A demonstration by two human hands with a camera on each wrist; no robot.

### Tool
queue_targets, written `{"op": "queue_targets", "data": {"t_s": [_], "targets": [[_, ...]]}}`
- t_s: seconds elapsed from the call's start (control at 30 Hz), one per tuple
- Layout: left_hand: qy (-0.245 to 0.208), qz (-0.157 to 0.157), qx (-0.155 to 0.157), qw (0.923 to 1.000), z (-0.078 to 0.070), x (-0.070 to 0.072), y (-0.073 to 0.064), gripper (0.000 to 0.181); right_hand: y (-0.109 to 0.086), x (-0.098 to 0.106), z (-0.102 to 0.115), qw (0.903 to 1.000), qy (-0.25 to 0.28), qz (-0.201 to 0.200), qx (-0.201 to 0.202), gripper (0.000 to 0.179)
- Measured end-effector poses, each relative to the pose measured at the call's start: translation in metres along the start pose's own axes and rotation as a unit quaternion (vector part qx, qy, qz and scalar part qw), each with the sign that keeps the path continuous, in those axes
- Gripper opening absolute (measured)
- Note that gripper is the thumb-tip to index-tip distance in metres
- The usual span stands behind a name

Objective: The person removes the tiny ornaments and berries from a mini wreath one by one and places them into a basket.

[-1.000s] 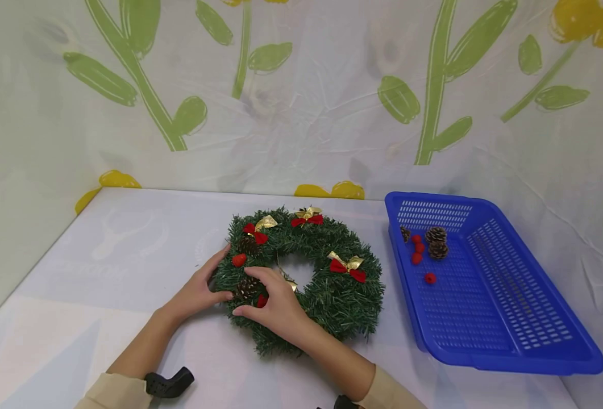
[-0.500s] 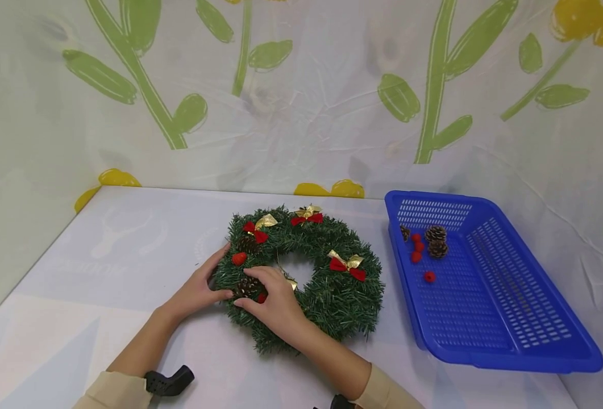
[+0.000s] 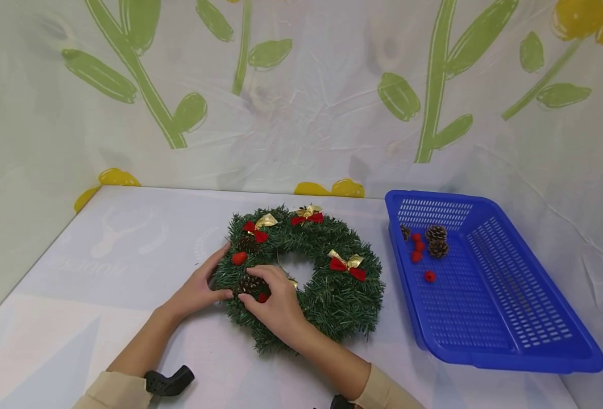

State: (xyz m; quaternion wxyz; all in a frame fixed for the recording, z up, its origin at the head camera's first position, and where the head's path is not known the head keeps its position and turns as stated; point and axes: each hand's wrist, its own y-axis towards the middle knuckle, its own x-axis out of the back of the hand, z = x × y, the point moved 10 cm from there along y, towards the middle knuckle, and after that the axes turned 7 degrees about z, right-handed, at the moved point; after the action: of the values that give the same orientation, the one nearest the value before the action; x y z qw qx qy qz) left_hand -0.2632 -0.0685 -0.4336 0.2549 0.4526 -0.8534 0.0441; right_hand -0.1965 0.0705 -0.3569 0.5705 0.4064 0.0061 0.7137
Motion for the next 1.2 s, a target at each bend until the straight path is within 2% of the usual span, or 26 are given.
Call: {"op": "queue_targets", "data": {"t_s": [0.13,0.4,0.9,1.2], "targets": [[0.0,0.001,-0.002,1.0,-0.001,0.0,0.0,0.1,0.0,0.001,0.001,0.9999,-0.014,-0.005,-0.001,0.042],[0.002,0.001,-0.002,1.0,0.0,0.0,0.0,0.101,0.002,-0.006,0.006,0.9971,-0.071,0.024,0.008,0.051],[-0.006,0.004,0.004,1.0,0.001,-0.001,-0.001,0.1,-0.001,0.005,0.009,0.9992,-0.019,-0.021,0.03,0.045],[-0.006,0.003,0.006,1.0,0.001,-0.001,0.0,0.099,0.0,0.01,0.004,0.9995,0.025,-0.02,0.0,0.043]]}}
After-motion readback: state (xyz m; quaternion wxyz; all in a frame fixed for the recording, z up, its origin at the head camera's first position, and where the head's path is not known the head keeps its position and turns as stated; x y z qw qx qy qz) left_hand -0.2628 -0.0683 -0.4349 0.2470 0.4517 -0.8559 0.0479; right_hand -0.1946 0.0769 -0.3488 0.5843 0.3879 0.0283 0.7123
